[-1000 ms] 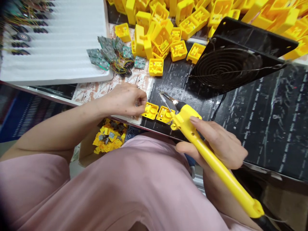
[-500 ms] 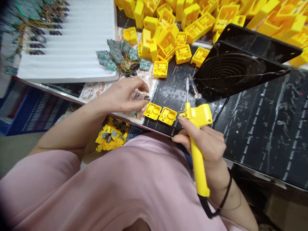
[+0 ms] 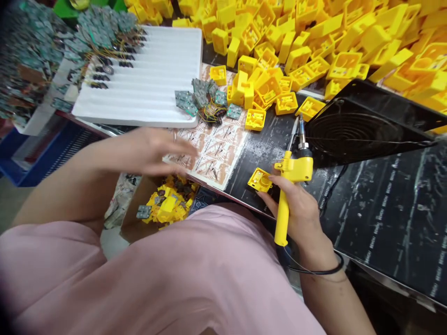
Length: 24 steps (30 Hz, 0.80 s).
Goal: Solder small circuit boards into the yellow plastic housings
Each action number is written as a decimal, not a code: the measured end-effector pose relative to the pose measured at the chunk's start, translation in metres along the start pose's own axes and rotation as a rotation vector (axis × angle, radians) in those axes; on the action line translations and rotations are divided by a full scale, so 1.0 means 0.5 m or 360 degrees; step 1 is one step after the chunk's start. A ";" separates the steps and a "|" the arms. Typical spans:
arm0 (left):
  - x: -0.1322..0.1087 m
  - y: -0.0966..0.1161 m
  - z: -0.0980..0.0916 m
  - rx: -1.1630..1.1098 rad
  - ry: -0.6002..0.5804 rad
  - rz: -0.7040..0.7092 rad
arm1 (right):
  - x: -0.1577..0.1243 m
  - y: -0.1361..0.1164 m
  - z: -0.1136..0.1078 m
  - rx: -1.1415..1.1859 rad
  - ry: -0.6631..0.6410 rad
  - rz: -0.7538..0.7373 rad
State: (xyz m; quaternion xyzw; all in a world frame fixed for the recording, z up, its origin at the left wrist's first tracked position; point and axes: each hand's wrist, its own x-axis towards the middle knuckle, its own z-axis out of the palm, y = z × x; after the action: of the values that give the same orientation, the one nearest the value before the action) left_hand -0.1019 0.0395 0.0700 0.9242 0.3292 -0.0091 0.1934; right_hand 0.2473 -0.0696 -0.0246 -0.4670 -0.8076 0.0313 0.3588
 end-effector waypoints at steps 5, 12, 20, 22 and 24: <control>0.149 -0.092 -0.007 0.0140 0.0715 -0.0301 | 0.009 -0.004 0.008 0.0005 0.0008 -0.0012; 0.293 -0.112 -0.013 0.0436 0.0499 -0.0744 | -0.004 0.005 0.015 0.0071 -0.0013 0.0040; 0.259 -0.069 -0.018 -0.0267 0.0772 -0.0414 | -0.004 0.012 0.022 0.0139 0.0057 0.0008; 0.245 -0.045 -0.026 -0.0723 0.0842 -0.0373 | -0.001 0.007 0.022 0.0158 0.0062 0.0019; 0.236 -0.025 -0.027 -0.1266 0.0912 -0.0368 | 0.003 -0.003 0.025 0.0138 0.0065 0.0050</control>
State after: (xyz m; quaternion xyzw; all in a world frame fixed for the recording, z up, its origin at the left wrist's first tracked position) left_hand -0.0186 0.1246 0.0610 0.7017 0.4473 0.3498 0.4303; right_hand 0.2384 -0.0658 -0.0324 -0.4641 -0.7905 0.0623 0.3948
